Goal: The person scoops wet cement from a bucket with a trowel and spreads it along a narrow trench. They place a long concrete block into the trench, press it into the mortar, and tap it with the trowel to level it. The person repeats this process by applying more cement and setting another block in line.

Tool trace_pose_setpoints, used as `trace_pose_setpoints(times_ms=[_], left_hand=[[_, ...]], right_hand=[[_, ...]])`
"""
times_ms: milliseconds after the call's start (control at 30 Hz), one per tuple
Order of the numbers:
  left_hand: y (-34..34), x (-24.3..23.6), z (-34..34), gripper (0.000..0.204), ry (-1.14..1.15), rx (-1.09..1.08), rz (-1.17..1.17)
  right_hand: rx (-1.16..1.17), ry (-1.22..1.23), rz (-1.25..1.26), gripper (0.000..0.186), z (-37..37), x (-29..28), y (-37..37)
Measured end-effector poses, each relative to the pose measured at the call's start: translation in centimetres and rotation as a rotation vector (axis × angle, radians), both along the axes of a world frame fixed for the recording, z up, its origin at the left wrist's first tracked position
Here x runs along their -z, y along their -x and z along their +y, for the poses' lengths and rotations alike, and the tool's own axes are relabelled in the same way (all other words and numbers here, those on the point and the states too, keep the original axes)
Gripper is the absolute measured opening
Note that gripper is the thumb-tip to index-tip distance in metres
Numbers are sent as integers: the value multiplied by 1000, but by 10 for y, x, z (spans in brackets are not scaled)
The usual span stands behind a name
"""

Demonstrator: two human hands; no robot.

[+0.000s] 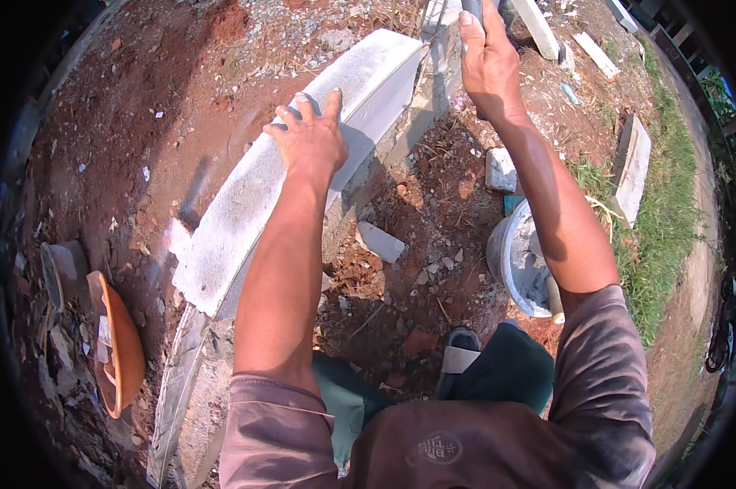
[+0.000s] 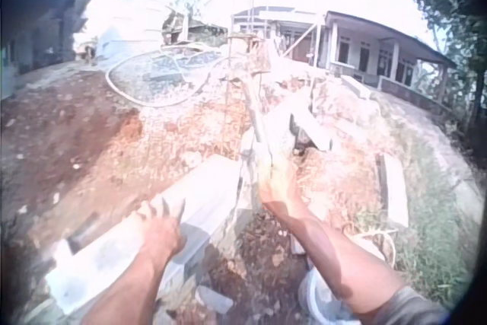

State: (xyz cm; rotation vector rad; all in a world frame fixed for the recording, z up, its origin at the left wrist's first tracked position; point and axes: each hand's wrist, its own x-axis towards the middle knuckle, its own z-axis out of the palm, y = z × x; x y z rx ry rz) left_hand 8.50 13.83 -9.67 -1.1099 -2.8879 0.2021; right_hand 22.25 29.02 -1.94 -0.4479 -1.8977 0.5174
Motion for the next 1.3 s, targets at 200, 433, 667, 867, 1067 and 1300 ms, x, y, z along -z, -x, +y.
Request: trace_pose_setpoints(times_ms=[200, 433, 667, 867, 1067, 1300], left_hand=[[2, 7, 2, 81, -8, -17, 39], [3, 5, -2, 79, -22, -6, 86], [1, 2, 6, 77, 19, -4, 33], [-4, -4, 6, 71, 39, -41, 69], [-10, -5, 12, 66, 34, -28, 19], [1, -13, 23, 59, 42, 114, 54]], right_hand=[[-132, 177, -854, 50, 45, 57, 9], [62, 173, -527, 46, 15, 21, 10], [-16, -9, -733, 42, 52, 42, 8], [93, -82, -403, 44, 42, 17, 13], [-173, 31, -924, 41, 82, 46, 11], [13, 122, -371, 43, 63, 23, -12]])
